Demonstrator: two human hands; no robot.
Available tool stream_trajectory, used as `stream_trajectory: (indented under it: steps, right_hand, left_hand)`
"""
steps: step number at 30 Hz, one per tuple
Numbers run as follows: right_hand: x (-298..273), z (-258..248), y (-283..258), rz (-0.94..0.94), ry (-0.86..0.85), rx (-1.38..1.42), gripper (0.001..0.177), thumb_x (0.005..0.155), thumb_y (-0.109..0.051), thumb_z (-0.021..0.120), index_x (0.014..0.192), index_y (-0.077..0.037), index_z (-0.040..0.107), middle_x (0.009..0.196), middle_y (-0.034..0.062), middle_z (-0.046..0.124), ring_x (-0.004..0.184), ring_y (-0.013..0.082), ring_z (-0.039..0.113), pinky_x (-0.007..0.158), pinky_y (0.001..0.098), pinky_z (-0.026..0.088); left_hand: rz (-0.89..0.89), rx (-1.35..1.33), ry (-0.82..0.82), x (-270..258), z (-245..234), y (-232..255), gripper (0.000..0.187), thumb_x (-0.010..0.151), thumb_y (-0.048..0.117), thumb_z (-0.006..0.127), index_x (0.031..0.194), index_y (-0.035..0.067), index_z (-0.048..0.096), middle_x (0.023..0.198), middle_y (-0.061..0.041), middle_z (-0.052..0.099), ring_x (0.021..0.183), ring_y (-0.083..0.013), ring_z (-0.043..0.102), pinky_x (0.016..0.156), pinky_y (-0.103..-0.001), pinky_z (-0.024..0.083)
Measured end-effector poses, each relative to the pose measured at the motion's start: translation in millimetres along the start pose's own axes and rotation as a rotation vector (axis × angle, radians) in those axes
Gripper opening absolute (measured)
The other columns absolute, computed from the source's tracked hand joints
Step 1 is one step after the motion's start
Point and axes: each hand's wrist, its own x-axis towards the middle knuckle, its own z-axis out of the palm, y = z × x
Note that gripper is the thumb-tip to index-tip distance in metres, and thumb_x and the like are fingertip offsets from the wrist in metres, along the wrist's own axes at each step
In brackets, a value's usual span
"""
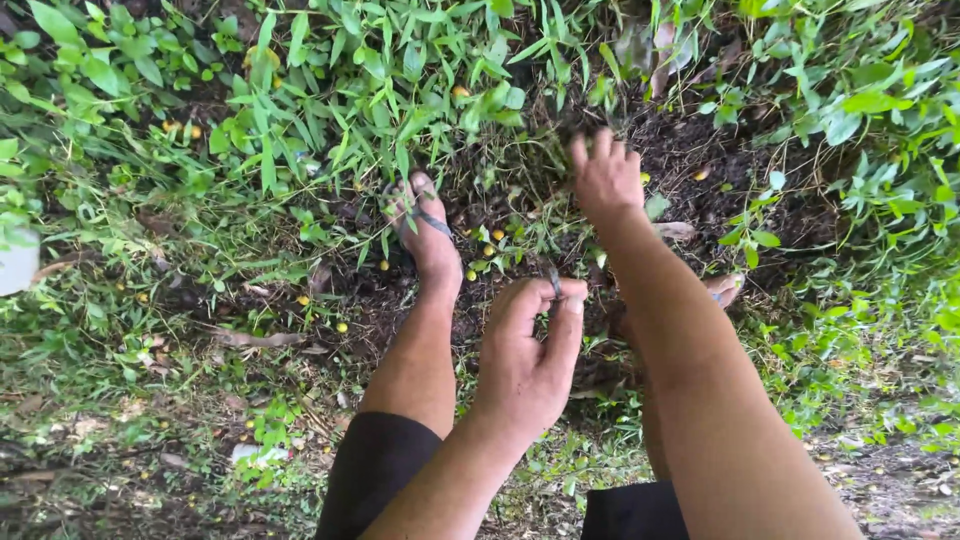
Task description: Pulling weeds and grass from a patch of ground by hand.
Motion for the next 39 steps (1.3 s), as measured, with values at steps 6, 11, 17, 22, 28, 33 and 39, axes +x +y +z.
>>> stream_trajectory:
  steps: [6,11,17,22,28,33,39]
  right_hand:
    - [-3,38,22,0.080,-0.265,0.109,0.041,0.117,-0.017,0.030,0.154,-0.007,0.044,0.119,0.0163,0.073,0.106,0.0299,0.072,0.087,0.0427,0.060]
    - [-54,79,3,0.165,-0.354,0.496,0.038,0.098,-0.026,0.057,0.132,-0.007,0.054,0.114,0.0216,0.069,0.104,0.0355,0.072,0.090,0.0470,0.059]
    - [-118,92,-46,0.167,-0.284,0.716,0.054,0.089,-0.037,0.071,0.130,-0.006,0.054,0.115,0.0190,0.066,0.107,0.0359,0.068,0.091,0.0486,0.056]
    - [-92,68,-57,0.086,-0.001,0.645,0.060,0.091,-0.037,0.071,0.137,-0.004,0.050,0.112,0.0208,0.062,0.102,0.0380,0.065,0.084,0.0498,0.056]
    - [1,-29,-43,0.018,0.499,0.524,0.077,0.091,-0.032,0.074,0.150,0.000,0.037,0.132,0.0262,0.051,0.113,0.0407,0.059,0.090,0.0482,0.054]
    - [103,-108,-31,0.045,0.514,0.250,0.114,0.080,-0.028,0.081,0.165,0.000,0.011,0.162,0.0244,0.030,0.137,0.0379,0.043,0.113,0.0485,0.040]
    - [143,-177,-75,-0.124,0.563,0.030,0.117,0.075,-0.017,0.082,0.168,-0.005,0.012,0.165,0.0199,0.023,0.150,0.0333,0.033,0.119,0.0476,0.033]
  left_hand:
    - [0.020,0.016,-0.037,-3,3,-1,0.011,0.102,0.011,0.064,0.111,0.007,0.069,0.110,-0.007,0.074,0.105,-0.0211,0.069,0.096,-0.034,0.053]
    - [-0.059,-0.016,-0.018,-5,12,6,0.013,0.101,0.015,0.066,0.110,0.007,0.070,0.109,-0.008,0.073,0.102,-0.0210,0.069,0.092,-0.034,0.055]
    - [-0.006,0.001,-0.041,-11,20,1,0.015,0.103,0.018,0.064,0.110,0.006,0.070,0.110,-0.009,0.074,0.106,-0.0225,0.069,0.093,-0.035,0.055]
    - [0.032,-0.001,-0.021,-8,15,1,0.015,0.104,0.018,0.064,0.110,0.005,0.069,0.110,-0.010,0.074,0.105,-0.0232,0.069,0.095,-0.036,0.054]
    - [-0.013,-0.118,0.053,5,-14,8,0.015,0.104,0.014,0.063,0.111,0.003,0.069,0.106,-0.010,0.072,0.100,-0.0207,0.070,0.091,-0.033,0.055]
    - [-0.074,-0.202,0.073,9,-37,8,0.014,0.105,0.013,0.060,0.109,0.003,0.068,0.106,-0.009,0.071,0.099,-0.0188,0.072,0.090,-0.032,0.057]
    - [-0.013,-0.202,0.101,14,-67,7,0.010,0.105,0.010,0.062,0.109,0.002,0.068,0.105,-0.009,0.071,0.099,-0.0205,0.069,0.091,-0.033,0.056]
